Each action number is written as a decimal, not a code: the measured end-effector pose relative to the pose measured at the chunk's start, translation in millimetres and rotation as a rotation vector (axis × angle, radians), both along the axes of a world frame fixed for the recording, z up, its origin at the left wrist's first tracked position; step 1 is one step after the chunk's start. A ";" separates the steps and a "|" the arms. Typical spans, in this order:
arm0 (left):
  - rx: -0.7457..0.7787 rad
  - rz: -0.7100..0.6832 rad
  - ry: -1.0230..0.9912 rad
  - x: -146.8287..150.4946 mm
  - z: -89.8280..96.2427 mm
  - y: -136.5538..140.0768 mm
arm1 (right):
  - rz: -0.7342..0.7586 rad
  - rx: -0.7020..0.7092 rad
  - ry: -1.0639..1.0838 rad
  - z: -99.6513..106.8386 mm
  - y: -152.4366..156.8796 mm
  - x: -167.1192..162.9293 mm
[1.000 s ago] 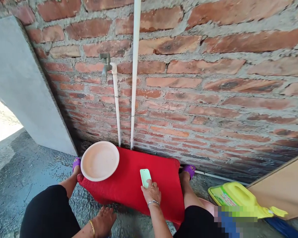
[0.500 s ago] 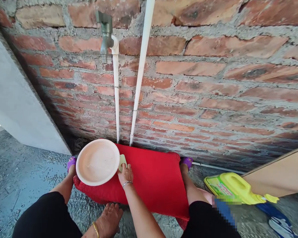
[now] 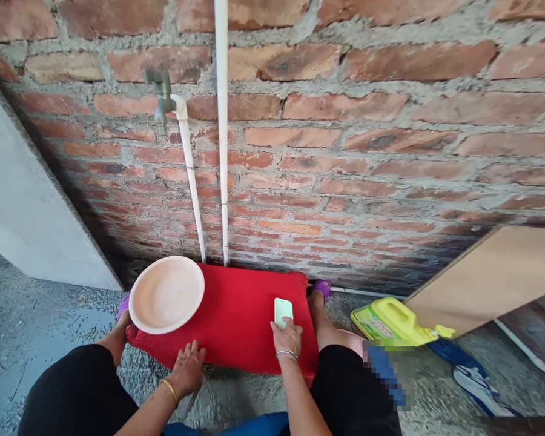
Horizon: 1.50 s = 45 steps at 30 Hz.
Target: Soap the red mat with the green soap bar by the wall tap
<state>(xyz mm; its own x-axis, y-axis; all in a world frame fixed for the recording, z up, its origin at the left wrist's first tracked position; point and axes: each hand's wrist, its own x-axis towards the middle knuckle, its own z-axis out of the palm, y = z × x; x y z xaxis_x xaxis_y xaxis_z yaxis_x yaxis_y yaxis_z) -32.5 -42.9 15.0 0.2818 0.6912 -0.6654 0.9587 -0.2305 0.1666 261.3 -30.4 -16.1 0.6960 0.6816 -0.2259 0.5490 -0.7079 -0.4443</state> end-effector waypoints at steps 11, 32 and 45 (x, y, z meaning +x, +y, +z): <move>0.318 0.208 0.095 -19.8 -25.0 21.1 | 0.600 0.125 -0.027 -6.7 3.9 -132.4; 0.306 0.132 0.287 3.4 -14.1 28.7 | 0.502 0.140 0.116 2.8 -48.4 -115.2; 0.315 0.104 0.335 4.6 -7.6 25.9 | 0.206 -0.304 -0.085 46.1 -64.1 -29.3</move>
<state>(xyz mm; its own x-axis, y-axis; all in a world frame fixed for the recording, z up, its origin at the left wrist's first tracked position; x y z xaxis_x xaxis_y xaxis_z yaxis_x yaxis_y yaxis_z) -27.9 -17.0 7.5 0.0055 0.8873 -0.4612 0.9684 -0.1198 -0.2189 232.0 -94.5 30.0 0.5762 0.7197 -0.3873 0.7194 -0.6715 -0.1775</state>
